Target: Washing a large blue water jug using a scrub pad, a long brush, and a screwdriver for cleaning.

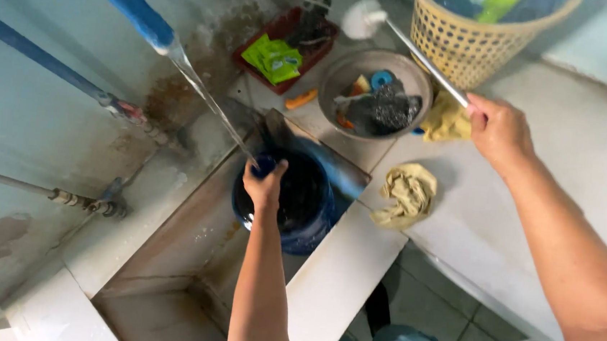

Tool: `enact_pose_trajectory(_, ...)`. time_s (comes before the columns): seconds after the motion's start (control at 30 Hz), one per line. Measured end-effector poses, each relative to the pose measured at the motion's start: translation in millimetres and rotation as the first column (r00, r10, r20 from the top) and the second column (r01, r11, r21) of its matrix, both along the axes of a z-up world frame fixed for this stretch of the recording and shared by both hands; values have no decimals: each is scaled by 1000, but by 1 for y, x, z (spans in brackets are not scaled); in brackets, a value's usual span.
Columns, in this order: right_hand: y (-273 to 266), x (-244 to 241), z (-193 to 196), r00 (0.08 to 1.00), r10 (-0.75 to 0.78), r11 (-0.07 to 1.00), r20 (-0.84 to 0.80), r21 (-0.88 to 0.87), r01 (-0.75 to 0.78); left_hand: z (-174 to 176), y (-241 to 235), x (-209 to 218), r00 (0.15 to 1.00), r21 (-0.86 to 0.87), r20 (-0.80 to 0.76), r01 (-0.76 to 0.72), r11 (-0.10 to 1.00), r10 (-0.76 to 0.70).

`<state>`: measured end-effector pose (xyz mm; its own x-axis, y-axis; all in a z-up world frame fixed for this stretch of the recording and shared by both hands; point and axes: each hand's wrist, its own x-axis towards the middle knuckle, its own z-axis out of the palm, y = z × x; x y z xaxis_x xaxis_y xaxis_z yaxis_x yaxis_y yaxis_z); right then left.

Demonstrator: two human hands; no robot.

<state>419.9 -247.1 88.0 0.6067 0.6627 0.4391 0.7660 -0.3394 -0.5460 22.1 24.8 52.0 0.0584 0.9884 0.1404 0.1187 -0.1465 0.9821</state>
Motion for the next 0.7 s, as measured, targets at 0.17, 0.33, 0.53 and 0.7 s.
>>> enact_pose_trajectory(0.17,-57,-77,73,998,-44,989,-40,-144,38,21,18,-8,990,137,-138,37,990,-18)
enact_pose_trajectory(0.33,-83,-126,78,990,-89,924,105,-364,121,70,-10,-37,922,176,-375,173,969,-96)
enact_pose_trajectory(0.53,-93,-162,88,975,-37,962,220,-256,94,59,-42,-77,792,169,-578,352,921,-196)
enact_pose_trajectory(0.7,-93,-134,32,884,258,965,-389,66,-253,-13,-57,-115,655,116,-743,326,938,-136)
